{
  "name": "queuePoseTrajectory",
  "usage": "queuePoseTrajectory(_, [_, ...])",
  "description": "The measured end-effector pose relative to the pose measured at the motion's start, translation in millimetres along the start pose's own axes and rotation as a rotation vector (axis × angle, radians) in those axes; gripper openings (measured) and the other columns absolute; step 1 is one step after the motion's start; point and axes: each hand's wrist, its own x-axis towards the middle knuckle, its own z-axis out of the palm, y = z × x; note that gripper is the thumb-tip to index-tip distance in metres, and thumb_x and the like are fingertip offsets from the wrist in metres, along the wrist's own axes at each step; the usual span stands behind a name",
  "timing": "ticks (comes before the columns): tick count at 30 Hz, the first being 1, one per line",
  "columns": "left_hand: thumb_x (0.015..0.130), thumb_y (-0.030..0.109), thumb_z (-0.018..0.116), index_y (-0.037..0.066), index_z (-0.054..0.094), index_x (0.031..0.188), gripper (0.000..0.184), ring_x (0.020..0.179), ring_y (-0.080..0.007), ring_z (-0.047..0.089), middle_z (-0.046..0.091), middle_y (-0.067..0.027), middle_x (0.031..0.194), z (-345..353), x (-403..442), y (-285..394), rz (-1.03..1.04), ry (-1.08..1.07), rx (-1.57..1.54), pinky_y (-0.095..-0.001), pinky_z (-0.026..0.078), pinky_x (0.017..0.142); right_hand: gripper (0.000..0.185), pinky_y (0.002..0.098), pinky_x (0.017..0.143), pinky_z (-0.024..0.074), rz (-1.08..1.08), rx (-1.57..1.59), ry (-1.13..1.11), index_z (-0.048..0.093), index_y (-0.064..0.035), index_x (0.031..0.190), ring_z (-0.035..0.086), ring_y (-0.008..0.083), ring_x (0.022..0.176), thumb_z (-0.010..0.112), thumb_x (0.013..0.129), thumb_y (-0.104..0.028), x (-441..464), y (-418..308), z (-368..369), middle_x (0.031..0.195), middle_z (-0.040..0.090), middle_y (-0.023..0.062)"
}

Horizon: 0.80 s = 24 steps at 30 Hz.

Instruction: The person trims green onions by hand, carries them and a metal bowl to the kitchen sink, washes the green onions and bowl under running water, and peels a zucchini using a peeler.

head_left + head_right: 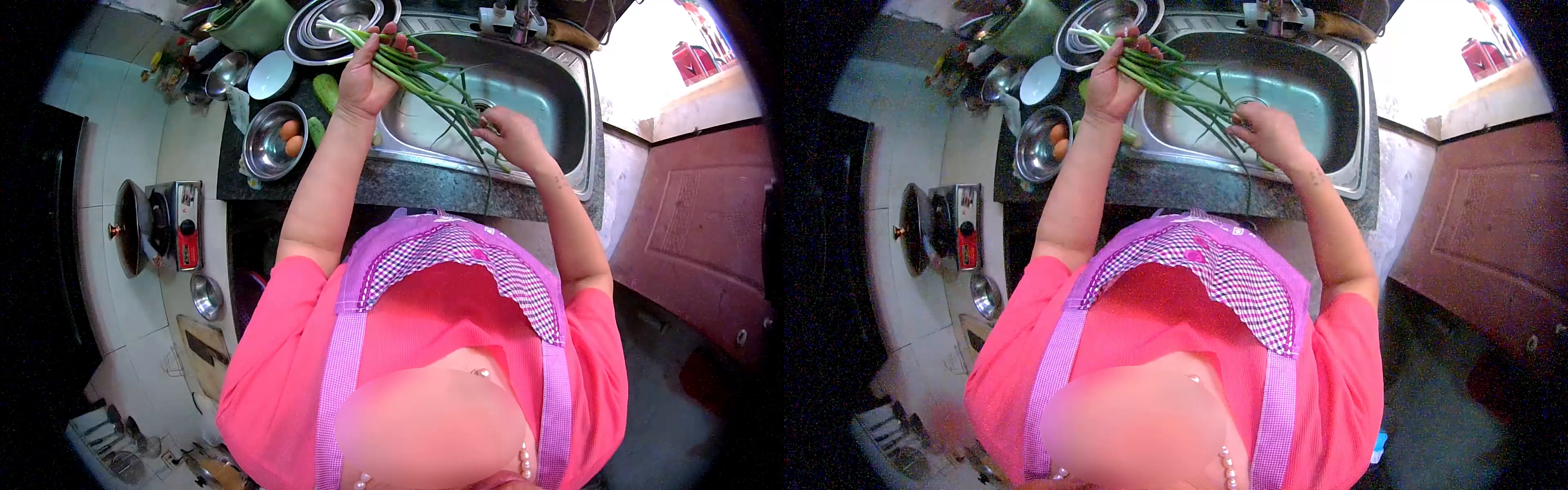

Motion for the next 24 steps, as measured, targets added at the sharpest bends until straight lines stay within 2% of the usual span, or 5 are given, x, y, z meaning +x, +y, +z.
queuePoseTrajectory(4, [0.089,0.014,0.043,0.008,0.052,0.103,0.018,0.094,-0.0233,0.054,0.057,-0.0084,0.102,1,1,1,0.016,0.049,-0.003,-0.0451,0.038,0.091,0.022,0.0401,0.063,0.0412,-0.043,0.167,-0.025,0.052,-0.0023,0.083,0.052,0.0355,0.072,0.055,0.081,-0.024,3,-2,-4,0.078,0.052,0.0165])
queuePoseTrajectory(10, [0.091,0.017,0.038,0.000,0.050,0.098,0.022,0.080,-0.0221,0.052,0.054,-0.0111,0.084,-21,18,14,0.055,0.209,0.023,-0.0426,0.041,0.085,0.020,0.0378,0.070,0.0440,0.084,0.409,-0.022,0.053,-0.0043,0.102,0.056,0.0340,0.078,0.049,0.083,-0.009,-4,-4,-15,0.085,0.057,0.0181])
queuePoseTrajectory(18, [0.093,0.020,0.033,0.000,0.048,0.088,0.026,0.065,-0.0219,0.047,0.046,-0.0077,0.066,-28,31,11,-0.046,0.119,-0.173,-0.0478,0.041,0.081,0.016,0.0310,0.070,0.0464,0.013,0.261,0.228,0.061,-0.0042,0.084,0.060,0.0269,0.077,0.050,0.073,0.001,4,20,-23,0.081,0.061,0.0131])
queuePoseTrajectory(22, [0.093,0.021,0.034,-0.001,0.049,0.089,0.027,0.063,-0.0222,0.047,0.045,-0.0064,0.063,-10,33,11,0.047,0.252,0.027,-0.0478,0.040,0.083,0.016,0.0259,0.072,0.0441,0.136,0.346,0.631,0.058,-0.0040,0.096,0.058,0.0162,0.081,0.050,0.082,-0.005,7,36,-36,0.091,0.060,0.0083])
queuePoseTrajectory(24, [0.091,0.020,0.038,-0.002,0.049,0.089,0.025,0.063,-0.0201,0.048,0.045,-0.0056,0.063,-10,34,14,-0.006,0.170,0.001,-0.0468,0.039,0.086,0.019,0.0228,0.072,0.0426,0.250,0.626,0.625,0.055,-0.0029,0.101,0.054,0.0102,0.081,0.052,0.085,-0.011,2,51,-49,0.094,0.058,0.0045])
